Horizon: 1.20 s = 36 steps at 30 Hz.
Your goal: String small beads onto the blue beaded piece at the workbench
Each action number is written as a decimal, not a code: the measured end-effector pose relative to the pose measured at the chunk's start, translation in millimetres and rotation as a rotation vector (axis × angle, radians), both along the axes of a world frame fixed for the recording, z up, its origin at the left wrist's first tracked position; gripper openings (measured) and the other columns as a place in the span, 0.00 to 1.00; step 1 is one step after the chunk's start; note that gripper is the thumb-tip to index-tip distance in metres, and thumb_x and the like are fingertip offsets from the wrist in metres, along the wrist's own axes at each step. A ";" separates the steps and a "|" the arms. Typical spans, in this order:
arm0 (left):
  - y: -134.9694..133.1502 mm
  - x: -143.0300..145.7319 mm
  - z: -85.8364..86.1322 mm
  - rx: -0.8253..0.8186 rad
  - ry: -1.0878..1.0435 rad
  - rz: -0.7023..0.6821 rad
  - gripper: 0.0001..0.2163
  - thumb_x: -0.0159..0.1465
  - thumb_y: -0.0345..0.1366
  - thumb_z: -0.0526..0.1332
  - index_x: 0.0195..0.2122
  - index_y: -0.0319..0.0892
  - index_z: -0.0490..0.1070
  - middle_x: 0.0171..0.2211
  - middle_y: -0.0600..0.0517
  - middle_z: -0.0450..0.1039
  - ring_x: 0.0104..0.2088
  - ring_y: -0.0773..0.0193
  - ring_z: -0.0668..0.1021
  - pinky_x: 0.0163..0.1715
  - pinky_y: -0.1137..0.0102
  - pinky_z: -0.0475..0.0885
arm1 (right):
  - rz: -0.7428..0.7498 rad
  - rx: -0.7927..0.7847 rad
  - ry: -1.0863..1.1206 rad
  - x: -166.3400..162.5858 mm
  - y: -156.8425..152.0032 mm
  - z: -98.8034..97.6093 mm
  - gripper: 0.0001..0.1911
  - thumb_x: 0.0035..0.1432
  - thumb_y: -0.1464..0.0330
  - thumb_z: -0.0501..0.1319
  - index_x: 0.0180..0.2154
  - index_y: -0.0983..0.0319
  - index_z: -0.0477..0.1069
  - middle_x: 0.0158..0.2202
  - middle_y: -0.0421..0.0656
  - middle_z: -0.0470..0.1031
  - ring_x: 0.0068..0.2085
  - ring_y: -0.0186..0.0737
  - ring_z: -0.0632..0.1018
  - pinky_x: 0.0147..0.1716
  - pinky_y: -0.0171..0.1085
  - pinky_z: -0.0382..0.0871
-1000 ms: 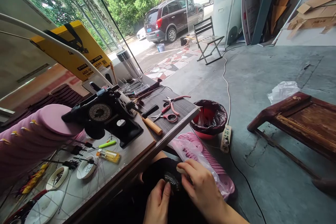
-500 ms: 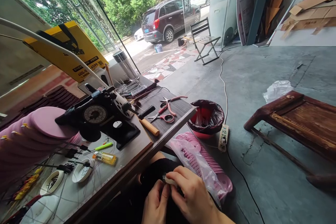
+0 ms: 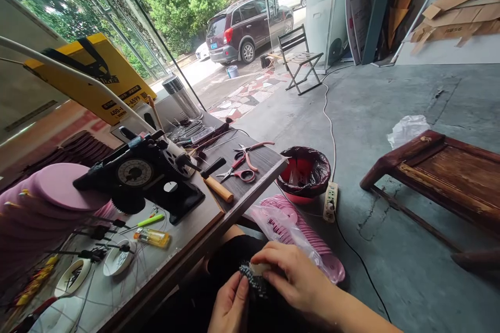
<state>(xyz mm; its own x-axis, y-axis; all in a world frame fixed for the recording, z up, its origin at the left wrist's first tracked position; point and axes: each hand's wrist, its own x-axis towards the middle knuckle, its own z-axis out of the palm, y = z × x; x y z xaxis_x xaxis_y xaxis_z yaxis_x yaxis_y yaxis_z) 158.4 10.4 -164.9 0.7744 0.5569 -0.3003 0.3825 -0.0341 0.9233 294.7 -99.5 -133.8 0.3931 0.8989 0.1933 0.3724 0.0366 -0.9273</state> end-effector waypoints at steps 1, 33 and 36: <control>-0.5 0.5 0.9 -0.008 0.001 -0.011 0.23 0.56 0.55 0.51 0.27 0.39 0.73 0.20 0.53 0.65 0.25 0.62 0.67 0.26 0.71 0.62 | 0.012 -0.003 0.001 1.8 -3.0 1.2 0.11 0.55 0.75 0.53 0.39 0.62 0.70 0.33 0.43 0.74 0.34 0.34 0.74 0.34 0.33 0.68; -0.3 5.2 10.1 -0.148 -0.074 -0.046 0.22 0.55 0.54 0.54 0.31 0.38 0.74 0.21 0.52 0.68 0.27 0.61 0.69 0.30 0.69 0.64 | 0.054 -0.008 -0.109 5.0 -5.7 16.4 0.11 0.59 0.74 0.50 0.41 0.62 0.68 0.36 0.44 0.72 0.38 0.33 0.73 0.37 0.32 0.67; 2.4 2.9 9.1 -0.113 -0.034 -0.040 0.23 0.55 0.55 0.54 0.28 0.38 0.74 0.19 0.54 0.64 0.24 0.64 0.67 0.26 0.70 0.63 | 0.075 0.008 -0.135 0.9 2.3 15.7 0.13 0.59 0.74 0.49 0.41 0.62 0.68 0.38 0.44 0.71 0.38 0.33 0.72 0.39 0.32 0.66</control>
